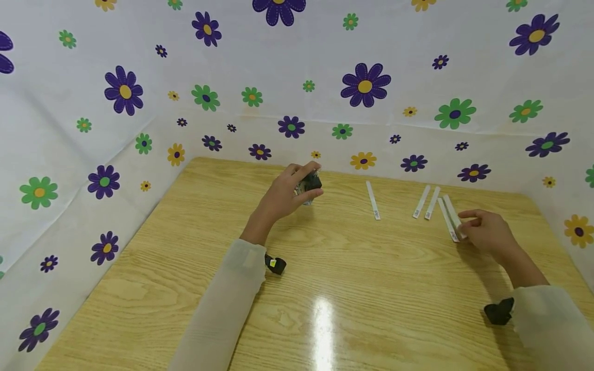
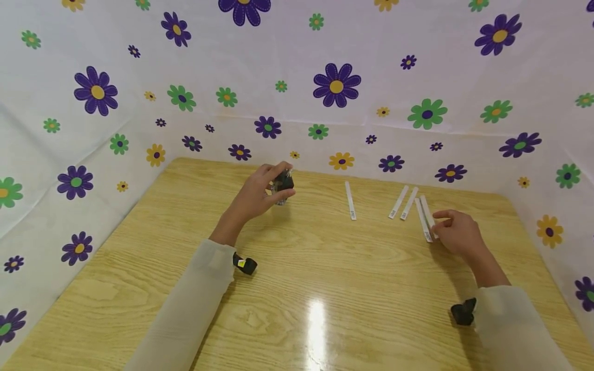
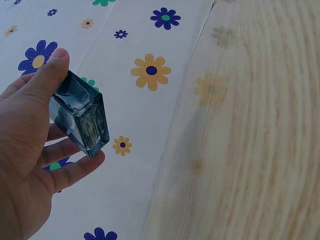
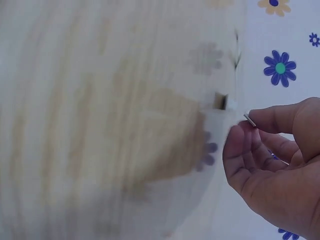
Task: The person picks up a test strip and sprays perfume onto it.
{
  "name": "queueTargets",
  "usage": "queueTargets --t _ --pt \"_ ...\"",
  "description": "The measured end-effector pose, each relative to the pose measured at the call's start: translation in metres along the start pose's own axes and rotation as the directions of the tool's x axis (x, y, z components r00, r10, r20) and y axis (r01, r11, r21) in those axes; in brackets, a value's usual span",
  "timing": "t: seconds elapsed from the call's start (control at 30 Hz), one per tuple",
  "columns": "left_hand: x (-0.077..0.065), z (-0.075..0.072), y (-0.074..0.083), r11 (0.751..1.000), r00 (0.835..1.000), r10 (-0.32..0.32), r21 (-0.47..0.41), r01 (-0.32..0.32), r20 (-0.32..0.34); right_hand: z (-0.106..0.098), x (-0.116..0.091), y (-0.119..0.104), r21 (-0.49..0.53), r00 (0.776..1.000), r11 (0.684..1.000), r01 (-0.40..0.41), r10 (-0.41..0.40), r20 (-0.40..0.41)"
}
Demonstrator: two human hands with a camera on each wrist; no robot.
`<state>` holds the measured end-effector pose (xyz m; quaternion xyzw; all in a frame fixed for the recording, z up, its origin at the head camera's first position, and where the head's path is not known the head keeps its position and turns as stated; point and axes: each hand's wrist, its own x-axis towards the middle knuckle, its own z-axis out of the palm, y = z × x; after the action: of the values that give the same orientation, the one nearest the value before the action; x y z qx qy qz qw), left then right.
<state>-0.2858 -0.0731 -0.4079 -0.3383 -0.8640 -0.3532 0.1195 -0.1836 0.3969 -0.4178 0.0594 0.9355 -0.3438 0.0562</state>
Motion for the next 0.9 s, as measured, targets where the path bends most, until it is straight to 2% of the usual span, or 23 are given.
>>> queueTargets --t 0.37,0.6,0.9 --pt "0.001 0.002 -0.001 1.000 1.000 0.014 0.008 -0.014 -0.002 0.000 -0.002 -0.030 -0.051 0.991 0.990 0.128 -0.130 -0.028" --pt "0.001 0.003 0.000 0.999 0.999 0.035 0.019 -0.035 -0.006 0.006 -0.001 -0.052 -0.031 0.983 0.983 0.183 -0.183 -0.005" --pt "0.000 0.005 -0.003 1.000 1.000 0.020 0.023 -0.020 0.008 0.021 0.004 -0.079 -0.054 0.961 0.960 0.275 -0.274 0.029"
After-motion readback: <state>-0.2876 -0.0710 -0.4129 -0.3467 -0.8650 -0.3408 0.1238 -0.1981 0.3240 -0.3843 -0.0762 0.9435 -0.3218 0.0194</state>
